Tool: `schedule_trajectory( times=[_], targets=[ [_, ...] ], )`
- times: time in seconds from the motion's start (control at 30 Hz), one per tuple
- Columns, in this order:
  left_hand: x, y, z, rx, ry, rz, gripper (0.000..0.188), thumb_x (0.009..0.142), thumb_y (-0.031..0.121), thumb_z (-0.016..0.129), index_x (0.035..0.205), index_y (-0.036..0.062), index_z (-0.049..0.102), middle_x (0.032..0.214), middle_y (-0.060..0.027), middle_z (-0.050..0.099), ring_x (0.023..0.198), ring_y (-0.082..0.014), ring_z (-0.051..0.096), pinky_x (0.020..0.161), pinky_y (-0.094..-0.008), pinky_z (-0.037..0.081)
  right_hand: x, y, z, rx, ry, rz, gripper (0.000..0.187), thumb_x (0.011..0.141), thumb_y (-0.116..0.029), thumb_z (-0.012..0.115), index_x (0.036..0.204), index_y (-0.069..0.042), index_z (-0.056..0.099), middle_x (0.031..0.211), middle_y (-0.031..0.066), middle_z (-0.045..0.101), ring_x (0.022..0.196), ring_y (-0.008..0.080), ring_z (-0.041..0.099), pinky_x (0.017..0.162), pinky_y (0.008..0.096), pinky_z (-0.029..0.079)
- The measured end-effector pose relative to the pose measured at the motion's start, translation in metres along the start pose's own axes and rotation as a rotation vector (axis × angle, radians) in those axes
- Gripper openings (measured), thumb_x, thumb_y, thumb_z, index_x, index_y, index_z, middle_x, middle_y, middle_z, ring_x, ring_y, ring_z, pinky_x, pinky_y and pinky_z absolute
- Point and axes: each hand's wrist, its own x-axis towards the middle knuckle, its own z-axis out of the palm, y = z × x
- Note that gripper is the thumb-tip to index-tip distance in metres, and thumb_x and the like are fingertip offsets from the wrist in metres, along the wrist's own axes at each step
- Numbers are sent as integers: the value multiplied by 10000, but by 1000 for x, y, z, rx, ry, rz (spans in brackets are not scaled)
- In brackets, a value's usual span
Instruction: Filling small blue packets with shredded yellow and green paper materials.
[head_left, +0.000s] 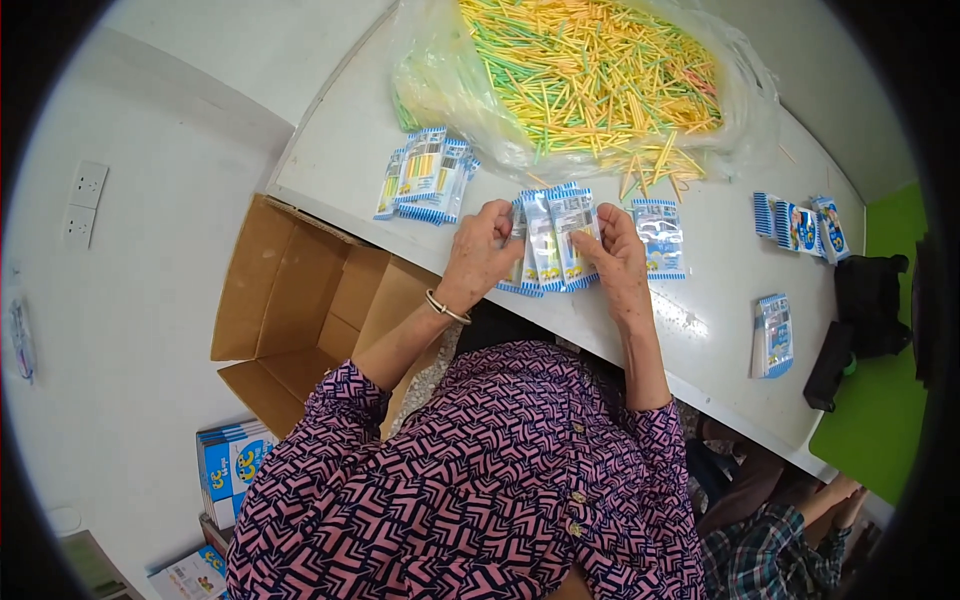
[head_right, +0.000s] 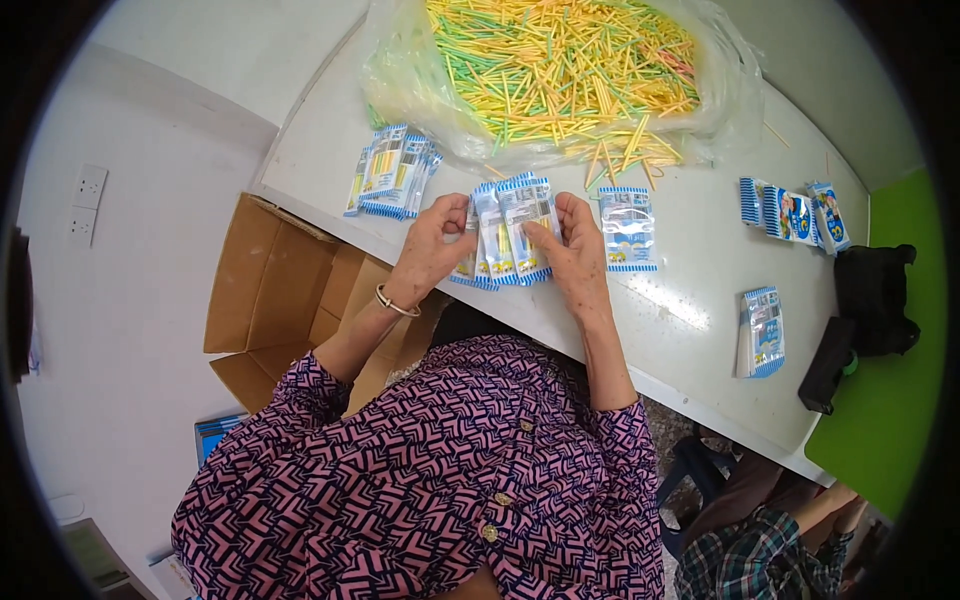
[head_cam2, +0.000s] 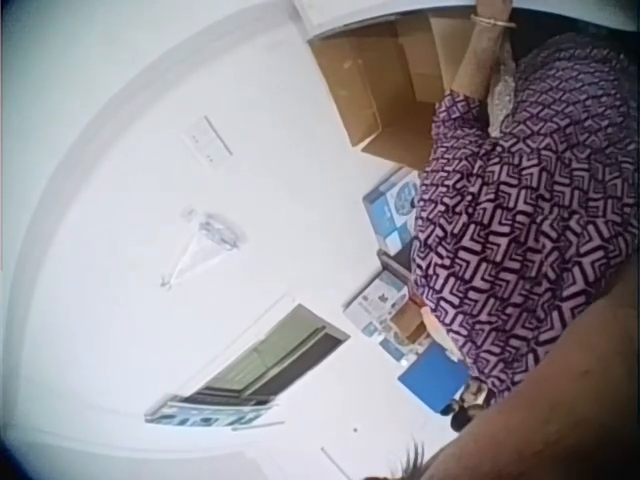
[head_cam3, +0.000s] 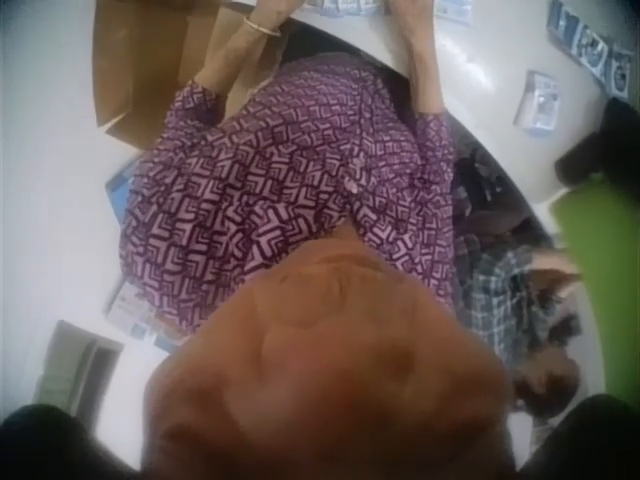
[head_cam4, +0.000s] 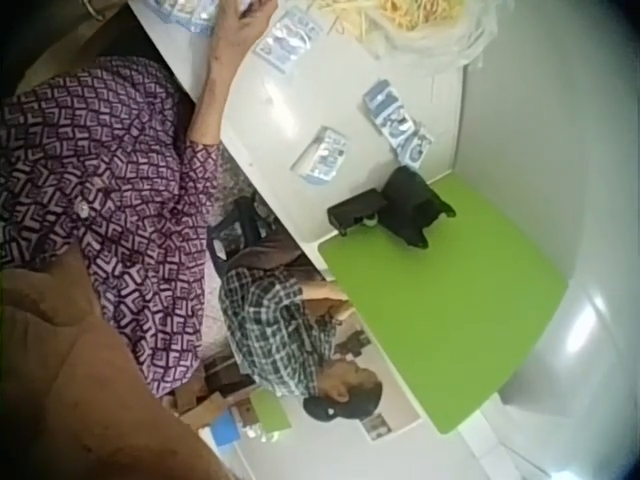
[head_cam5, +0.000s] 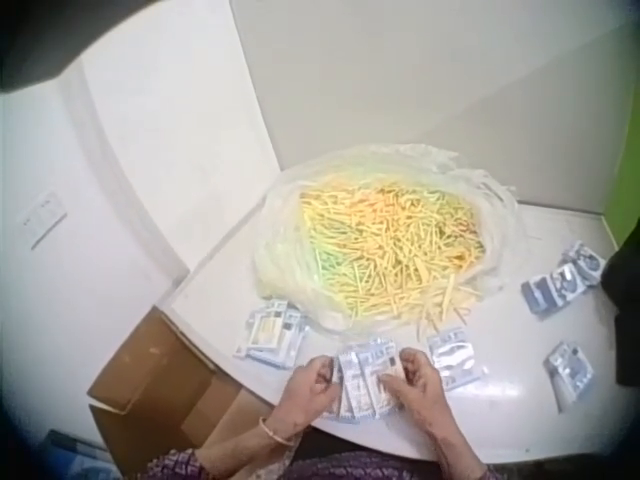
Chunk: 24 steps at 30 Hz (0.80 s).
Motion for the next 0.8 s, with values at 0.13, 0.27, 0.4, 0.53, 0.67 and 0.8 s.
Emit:
schedule_trajectory(
  times=[0.13, 0.27, 0.4, 0.53, 0.67, 0.8],
  targets=[
    [-4, 15, 5, -94, 43, -54, 446, 743, 37, 618, 1150, -28, 449, 898, -157, 598, 782, -221, 622, 676, -309, 504, -1, 9, -3, -41, -23, -45, 529, 794, -82, 667, 1224, 59, 394, 1091, 128, 562, 958, 145, 548, 863, 248, 438],
    [-12, 24, 11, -167, 87, -150, 498, 787, 27, 610, 1226, -54, 390, 1060, -139, 553, 975, -163, 557, 817, -280, 485, 0, 16, -2, -209, 9, -108, 555, 786, -85, 677, 1233, 66, 385, 1106, 146, 555, 1000, 163, 540, 883, 258, 432],
    [-14, 25, 19, -734, 120, -189, 427, 834, -12, 538, 1222, -79, 372, 1131, -149, 530, 989, -174, 560, 856, -265, 458, -1, 12, -1, -173, 25, -91, 585, 783, -91, 681, 1250, 75, 370, 1117, 159, 551, 1049, 185, 529, 909, 273, 422],
    [-13, 36, 20, -779, 9, -228, 342, 904, 33, 458, 1223, -77, 408, 1142, -122, 543, 1037, -154, 542, 893, -244, 436, -2, 6, 0, -134, -7, -27, 583, 784, -93, 680, 1249, 76, 371, 1123, 152, 553, 1037, 178, 531, 905, 268, 421],
    [-16, 37, 34, -733, 92, -210, 328, 960, 142, 403, 1211, -66, 441, 1103, -98, 564, 993, -126, 545, 874, -230, 433, -5, 2, 1, -92, -27, -27, 545, 782, -77, 677, 1221, 57, 383, 1102, 132, 557, 1003, 158, 533, 883, 253, 427],
    [-19, 45, 35, -654, 165, -114, 343, 978, 206, 388, 1182, -58, 469, 1016, -87, 571, 918, -113, 516, 814, -246, 434, -9, 8, 0, 3, -52, -92, 495, 773, -19, 663, 1173, 11, 373, 1069, 94, 529, 988, 137, 514, 878, 243, 422]
  ],
)
